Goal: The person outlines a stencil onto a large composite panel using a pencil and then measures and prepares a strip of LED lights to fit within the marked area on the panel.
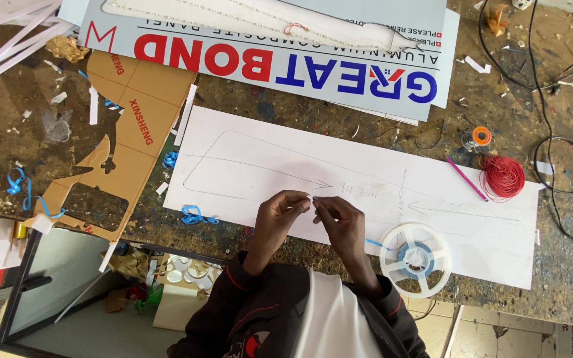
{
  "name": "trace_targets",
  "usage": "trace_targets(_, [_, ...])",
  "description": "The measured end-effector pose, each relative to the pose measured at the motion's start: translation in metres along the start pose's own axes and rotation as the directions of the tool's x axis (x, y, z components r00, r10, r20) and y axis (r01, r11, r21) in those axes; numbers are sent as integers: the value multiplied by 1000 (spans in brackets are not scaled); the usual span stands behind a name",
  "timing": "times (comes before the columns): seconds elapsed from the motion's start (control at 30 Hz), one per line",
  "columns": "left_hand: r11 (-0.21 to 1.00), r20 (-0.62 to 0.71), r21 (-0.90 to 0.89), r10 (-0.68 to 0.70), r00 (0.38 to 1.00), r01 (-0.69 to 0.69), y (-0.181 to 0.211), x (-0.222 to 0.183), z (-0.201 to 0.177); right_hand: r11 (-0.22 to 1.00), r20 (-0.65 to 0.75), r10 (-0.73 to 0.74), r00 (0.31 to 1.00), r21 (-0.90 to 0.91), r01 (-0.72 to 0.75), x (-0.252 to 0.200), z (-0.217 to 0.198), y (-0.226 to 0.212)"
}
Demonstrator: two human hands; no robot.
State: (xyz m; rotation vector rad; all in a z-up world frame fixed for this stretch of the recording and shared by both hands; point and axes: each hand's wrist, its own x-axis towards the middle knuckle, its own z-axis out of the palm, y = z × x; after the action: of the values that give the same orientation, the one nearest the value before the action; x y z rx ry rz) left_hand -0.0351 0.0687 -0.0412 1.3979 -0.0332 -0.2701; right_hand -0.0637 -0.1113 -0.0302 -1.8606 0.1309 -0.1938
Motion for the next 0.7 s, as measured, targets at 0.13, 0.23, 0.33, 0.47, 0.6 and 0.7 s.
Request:
trace_targets(0.13, [962,52,-242,-118,992,127,-31,5,5,993,-64,-114,991,-11,114,1,-4,1])
trace_targets(0.23, [930,64,-324,-163,985,175,-22,3,7,989,-56,-145,988,-45,143,0,-8,-7])
trace_targets(0.33, [911,88,-347,-203,975,221,-18,3,9,982,-44,-172,984,-81,168,2,-8,0])
trace_targets(0.47, [906,111,-349,-214,970,240,-20,4,11,979,-23,-173,985,-111,170,3,-10,4])
trace_targets(0.6, [905,115,-344,-225,968,251,-19,6,10,978,2,-169,986,-122,168,5,-8,2])
trace_targets(0.7, [903,117,-343,-231,966,258,-25,9,8,983,24,-152,988,-101,154,6,-6,6])
